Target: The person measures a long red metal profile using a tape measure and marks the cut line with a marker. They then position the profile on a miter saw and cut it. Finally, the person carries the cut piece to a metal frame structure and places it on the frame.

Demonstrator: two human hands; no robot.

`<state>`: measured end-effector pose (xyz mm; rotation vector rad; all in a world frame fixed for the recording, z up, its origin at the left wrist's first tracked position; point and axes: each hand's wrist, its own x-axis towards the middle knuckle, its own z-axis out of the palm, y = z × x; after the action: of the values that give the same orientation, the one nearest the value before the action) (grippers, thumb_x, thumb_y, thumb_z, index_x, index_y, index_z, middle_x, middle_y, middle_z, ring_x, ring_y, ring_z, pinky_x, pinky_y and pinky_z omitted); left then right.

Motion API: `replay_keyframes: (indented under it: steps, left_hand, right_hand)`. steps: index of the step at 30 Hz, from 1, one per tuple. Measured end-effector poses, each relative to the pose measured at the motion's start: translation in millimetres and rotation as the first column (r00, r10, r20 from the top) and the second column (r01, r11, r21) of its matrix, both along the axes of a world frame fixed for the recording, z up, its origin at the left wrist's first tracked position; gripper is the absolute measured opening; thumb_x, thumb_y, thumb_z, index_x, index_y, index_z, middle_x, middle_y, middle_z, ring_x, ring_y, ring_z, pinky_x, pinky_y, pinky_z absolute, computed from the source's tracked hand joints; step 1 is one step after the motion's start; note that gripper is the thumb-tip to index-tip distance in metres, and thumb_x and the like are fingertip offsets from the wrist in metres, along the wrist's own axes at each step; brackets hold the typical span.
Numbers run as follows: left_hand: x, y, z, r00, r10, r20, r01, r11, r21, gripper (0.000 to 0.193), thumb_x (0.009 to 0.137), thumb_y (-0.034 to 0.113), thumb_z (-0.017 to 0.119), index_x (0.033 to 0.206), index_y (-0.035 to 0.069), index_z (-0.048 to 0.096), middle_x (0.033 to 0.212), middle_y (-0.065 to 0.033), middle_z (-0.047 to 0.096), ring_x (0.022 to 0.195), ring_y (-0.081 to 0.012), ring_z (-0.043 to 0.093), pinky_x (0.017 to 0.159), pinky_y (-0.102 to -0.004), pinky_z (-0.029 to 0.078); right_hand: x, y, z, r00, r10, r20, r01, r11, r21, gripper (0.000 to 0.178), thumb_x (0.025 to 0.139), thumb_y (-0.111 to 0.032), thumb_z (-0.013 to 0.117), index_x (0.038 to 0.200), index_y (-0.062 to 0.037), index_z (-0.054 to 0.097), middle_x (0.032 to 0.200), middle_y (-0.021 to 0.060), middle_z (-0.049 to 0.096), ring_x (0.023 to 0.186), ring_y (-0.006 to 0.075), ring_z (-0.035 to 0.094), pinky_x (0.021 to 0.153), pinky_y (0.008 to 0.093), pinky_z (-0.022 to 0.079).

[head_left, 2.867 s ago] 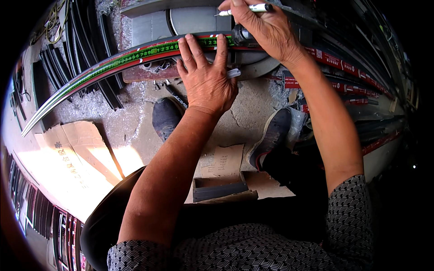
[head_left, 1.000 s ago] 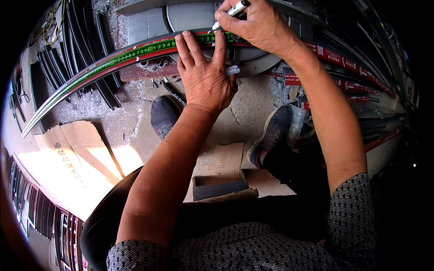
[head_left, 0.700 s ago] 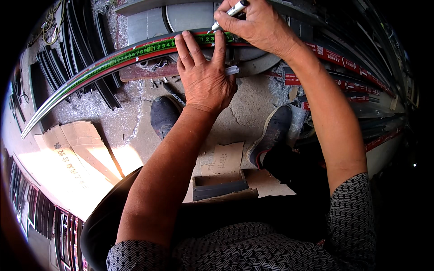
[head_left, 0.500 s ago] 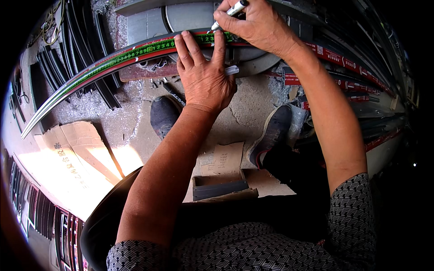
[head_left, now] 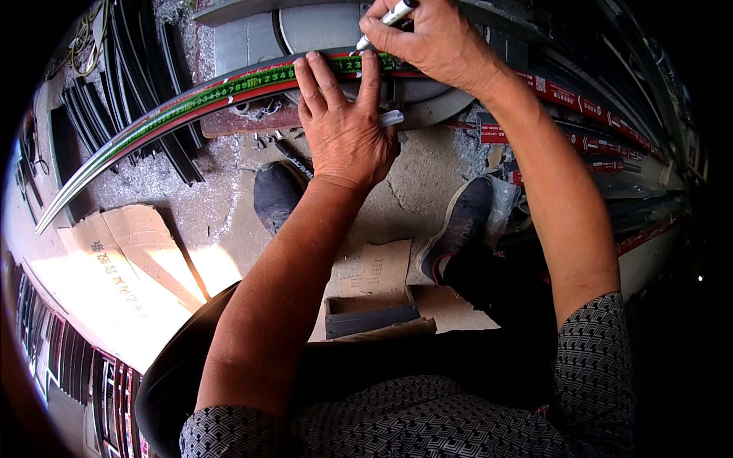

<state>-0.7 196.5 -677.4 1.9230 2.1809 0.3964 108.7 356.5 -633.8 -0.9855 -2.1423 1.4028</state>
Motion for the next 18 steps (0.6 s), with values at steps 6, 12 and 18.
replay_keyframes:
  steps: [6, 12, 18]
  left_hand:
    - [-0.2, 0.1, -0.5, 1.000, 0.000, 0.002, 0.000, 1.000, 0.005, 0.088, 0.081, 0.036, 0.068, 0.160, 0.019, 0.033, 0.157, -0.0436, 0.014, 0.146, -0.0630, 0.015, 0.110, -0.0663, 0.030]
    - [0.0, -0.2, -0.4, 1.000, 0.001, 0.001, -0.001, 1.000, 0.006, 0.088, 0.080, 0.036, 0.069, 0.159, 0.019, 0.033, 0.157, -0.0436, 0.014, 0.146, -0.0629, 0.015, 0.110, -0.0663, 0.031]
    - [0.3, 0.0, 0.2, 1.000, -0.002, 0.008, 0.002, 1.000, 0.001, 0.088, 0.080, 0.036, 0.069, 0.159, 0.019, 0.034, 0.157, -0.0436, 0.014, 0.146, -0.0629, 0.015, 0.110, -0.0662, 0.031]
  right_hand:
    - [0.0, 0.1, -0.7, 1.000, -0.004, -0.002, 0.004, 1.000, 0.018, 0.017, 0.095, -0.016, 0.067, 0.092, 0.0008, 0.067, 0.079, 0.0104, 0.071, 0.074, 0.0150, 0.066, 0.069, 0.0326, 0.054]
    - [0.0, 0.2, -2.2, 1.000, -0.005, -0.008, 0.005, 1.000, 0.019, 0.017, 0.095, -0.016, 0.067, 0.092, 0.0007, 0.067, 0.080, 0.0103, 0.071, 0.075, 0.0155, 0.067, 0.069, 0.0328, 0.054]
    - [0.7, 0.1, -0.5, 1.000, -0.009, -0.005, 0.009, 1.000, -0.008, 0.018, 0.095, -0.017, 0.067, 0.092, 0.0006, 0.067, 0.080, 0.0098, 0.071, 0.075, 0.0153, 0.066, 0.069, 0.0327, 0.054]
